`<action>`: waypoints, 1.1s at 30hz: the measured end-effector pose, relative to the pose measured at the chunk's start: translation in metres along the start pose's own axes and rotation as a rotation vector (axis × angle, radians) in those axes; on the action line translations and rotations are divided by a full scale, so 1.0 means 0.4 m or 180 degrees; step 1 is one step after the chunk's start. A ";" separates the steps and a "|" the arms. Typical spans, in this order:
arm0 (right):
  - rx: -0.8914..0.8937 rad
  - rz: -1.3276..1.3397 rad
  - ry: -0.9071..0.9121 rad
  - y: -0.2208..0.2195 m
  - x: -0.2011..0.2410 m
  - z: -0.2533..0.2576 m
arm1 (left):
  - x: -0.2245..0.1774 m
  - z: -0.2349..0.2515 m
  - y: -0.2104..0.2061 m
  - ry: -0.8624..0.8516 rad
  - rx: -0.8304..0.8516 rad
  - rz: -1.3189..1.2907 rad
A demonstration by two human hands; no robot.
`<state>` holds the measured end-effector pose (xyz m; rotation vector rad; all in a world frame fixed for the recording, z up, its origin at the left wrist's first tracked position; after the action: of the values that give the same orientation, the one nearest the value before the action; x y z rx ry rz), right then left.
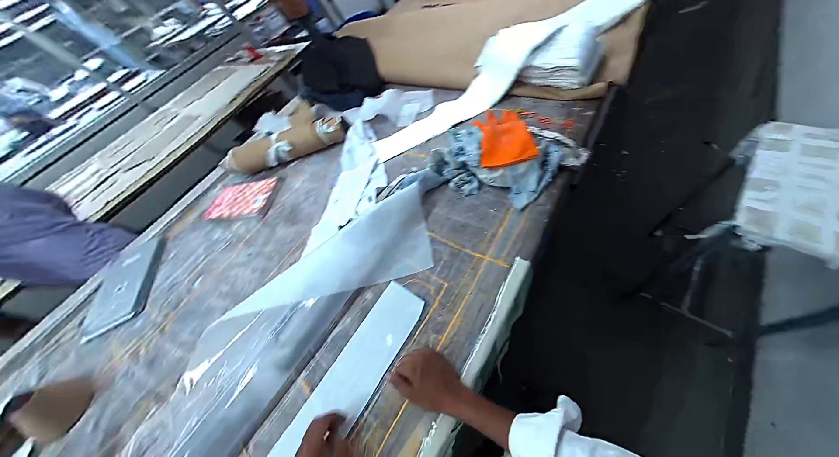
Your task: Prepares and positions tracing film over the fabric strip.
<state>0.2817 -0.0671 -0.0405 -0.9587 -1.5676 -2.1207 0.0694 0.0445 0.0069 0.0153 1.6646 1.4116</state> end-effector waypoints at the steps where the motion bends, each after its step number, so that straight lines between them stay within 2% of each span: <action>1: -0.0004 0.0033 -0.0027 0.007 -0.003 -0.003 | -0.020 0.013 -0.029 -0.0295 0.0001 -0.0092; 2: 0.0013 0.0071 -0.0063 0.015 -0.007 -0.006 | -0.042 0.030 -0.057 -0.0441 -0.0011 -0.0150; 5: 0.0158 0.0100 -0.0167 0.060 -0.021 0.003 | -0.106 0.086 -0.124 -0.0425 -0.0052 -0.0413; 8: -0.0183 -0.0570 -0.0103 0.139 -0.054 0.044 | -0.160 0.131 -0.176 -0.0225 0.0272 -0.0246; 11: -0.0416 -0.1352 0.0144 0.201 -0.100 0.088 | -0.187 0.130 -0.197 0.0247 0.0678 0.0085; 15: 0.0177 -0.1771 0.0434 0.225 -0.185 0.143 | -0.204 0.144 -0.203 0.0367 0.0540 0.0100; 19: 0.0330 -0.1628 0.0481 0.231 -0.213 0.169 | -0.224 0.177 -0.208 0.0669 0.0966 0.0040; 22: 0.0282 -0.1592 0.0544 0.234 -0.217 0.209 | -0.245 0.209 -0.220 0.0435 0.0436 -0.0151; 24: 0.0228 -0.1588 0.0690 0.228 -0.206 0.256 | -0.253 0.250 -0.230 0.0414 0.0260 0.0009; 29: 0.0253 -0.1656 0.1041 0.190 -0.227 0.328 | -0.246 0.321 -0.242 0.0903 0.0182 0.0393; 33: 0.0279 -0.1532 0.0984 0.182 -0.241 0.331 | -0.234 0.317 -0.232 0.1004 -0.0102 0.0440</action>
<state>0.4379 0.0201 -0.0330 -0.2134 -1.8361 -2.3348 0.2516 0.0604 0.0027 -0.1182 1.9275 1.6089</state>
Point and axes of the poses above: each hand's wrist, its own z-axis towards the middle knuckle, its own y-axis out of the back of the hand, x = y × z, the point moved 4 cm from there along z, towards the middle knuckle, and after that the axes turned 14 degrees about -z, right-handed, at the moved point
